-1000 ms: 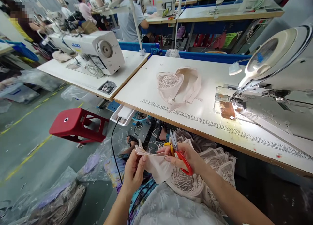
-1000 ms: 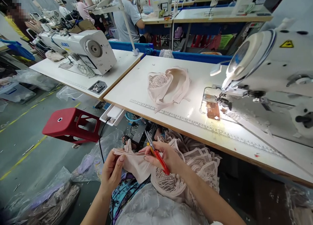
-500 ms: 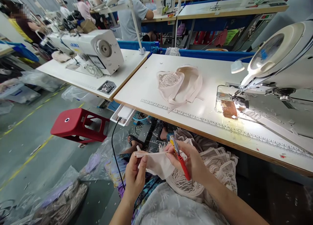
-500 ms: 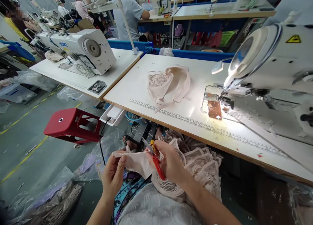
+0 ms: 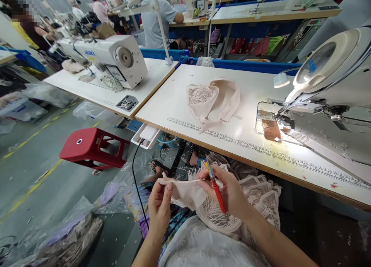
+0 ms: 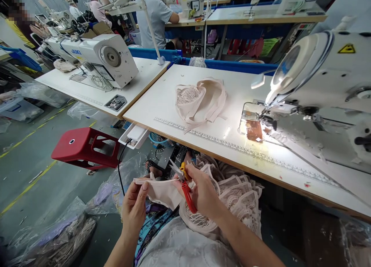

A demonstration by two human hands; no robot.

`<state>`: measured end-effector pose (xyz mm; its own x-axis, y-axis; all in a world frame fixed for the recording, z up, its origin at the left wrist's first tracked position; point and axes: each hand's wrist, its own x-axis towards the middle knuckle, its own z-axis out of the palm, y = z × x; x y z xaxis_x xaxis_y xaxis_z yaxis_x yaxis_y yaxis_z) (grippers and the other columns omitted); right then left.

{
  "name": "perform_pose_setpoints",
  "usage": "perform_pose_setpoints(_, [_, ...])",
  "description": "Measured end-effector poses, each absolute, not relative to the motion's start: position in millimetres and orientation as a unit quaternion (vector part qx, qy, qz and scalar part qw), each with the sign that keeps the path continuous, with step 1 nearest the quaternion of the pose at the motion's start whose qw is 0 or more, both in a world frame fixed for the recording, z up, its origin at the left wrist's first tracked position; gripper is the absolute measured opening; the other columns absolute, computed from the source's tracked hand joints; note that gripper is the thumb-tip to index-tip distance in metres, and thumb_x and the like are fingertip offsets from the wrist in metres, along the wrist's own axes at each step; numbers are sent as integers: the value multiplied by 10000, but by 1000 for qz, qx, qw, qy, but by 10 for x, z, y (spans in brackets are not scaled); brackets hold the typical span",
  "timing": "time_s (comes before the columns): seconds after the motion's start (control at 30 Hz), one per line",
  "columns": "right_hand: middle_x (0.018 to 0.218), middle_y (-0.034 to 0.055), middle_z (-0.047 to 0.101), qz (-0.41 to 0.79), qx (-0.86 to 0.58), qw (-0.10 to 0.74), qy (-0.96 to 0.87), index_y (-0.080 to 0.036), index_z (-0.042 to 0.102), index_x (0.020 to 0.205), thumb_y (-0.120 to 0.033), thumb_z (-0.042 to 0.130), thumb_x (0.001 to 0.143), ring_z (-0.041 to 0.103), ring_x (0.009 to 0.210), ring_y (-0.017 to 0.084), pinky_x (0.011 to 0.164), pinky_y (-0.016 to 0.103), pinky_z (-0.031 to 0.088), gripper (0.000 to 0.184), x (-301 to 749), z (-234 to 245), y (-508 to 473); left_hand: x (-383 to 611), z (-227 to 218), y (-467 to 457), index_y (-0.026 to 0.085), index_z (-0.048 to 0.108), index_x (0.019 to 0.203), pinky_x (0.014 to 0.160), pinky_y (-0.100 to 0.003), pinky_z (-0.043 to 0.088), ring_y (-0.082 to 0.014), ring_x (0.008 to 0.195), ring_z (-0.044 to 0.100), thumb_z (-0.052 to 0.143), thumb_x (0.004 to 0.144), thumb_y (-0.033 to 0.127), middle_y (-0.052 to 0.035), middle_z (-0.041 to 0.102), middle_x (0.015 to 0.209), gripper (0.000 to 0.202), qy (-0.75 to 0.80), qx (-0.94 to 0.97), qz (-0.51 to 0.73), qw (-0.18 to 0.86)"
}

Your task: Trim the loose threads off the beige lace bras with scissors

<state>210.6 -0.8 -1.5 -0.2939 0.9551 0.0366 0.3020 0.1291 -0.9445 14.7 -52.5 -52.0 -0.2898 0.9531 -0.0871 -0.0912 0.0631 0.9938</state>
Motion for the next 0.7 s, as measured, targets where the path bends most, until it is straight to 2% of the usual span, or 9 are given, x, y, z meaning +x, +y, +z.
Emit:
perform_pose_setpoints(0.17, [736,0,584,492,-466,357,-642,-230,602,831,-360,670,847,531,654,174,577,281,449,147,2092,62,21,179,-461,-496,179,663,927,661,-205,477,-148,746,585,654,844,560,-52,646,844,391,564,349,577,476])
perform_pose_setpoints(0.33, [741,12,574,423,-469,349,-692,-220,529,753,-321,660,836,528,649,168,603,283,449,184,2023,61,48,-4,-338,-377,180,652,919,600,-200,445,-133,686,541,647,857,529,-36,615,798,355,551,382,541,508])
perform_pose_setpoints(0.4, [741,15,570,388,-449,346,-726,-221,503,753,-269,638,829,533,666,171,628,282,453,162,1996,58,71,-142,-197,-324,189,653,985,670,-242,482,-172,780,584,630,874,499,-63,647,888,330,569,459,497,468])
perform_pose_setpoints(0.5, [767,27,572,348,-399,347,-774,-220,478,796,-207,589,808,554,709,184,670,290,464,112,1948,79,118,-290,71,-278,221,655,1103,843,-334,492,-258,1037,584,671,850,410,-104,653,1134,316,594,631,396,302])
perform_pose_setpoints(0.57, [790,39,575,331,-367,348,-797,-215,468,828,-176,546,803,567,728,192,672,292,467,91,1908,104,149,-297,213,-258,237,636,1159,825,-321,496,-265,1089,582,655,861,332,-111,614,1251,314,568,715,334,234])
perform_pose_setpoints(0.63, [793,43,578,310,-343,350,-815,-215,466,848,-146,508,805,575,736,194,664,289,468,92,1866,122,173,-240,290,-220,236,596,1200,785,-293,503,-239,1068,609,556,905,242,-112,605,1270,298,513,762,294,263])
perform_pose_setpoints(0.7, [792,42,580,279,-328,362,-827,-219,463,859,-119,481,800,578,743,197,663,290,471,118,1831,126,189,-166,312,-156,223,580,1176,779,-274,498,-213,1015,630,485,904,164,-101,643,1195,294,471,777,257,327])
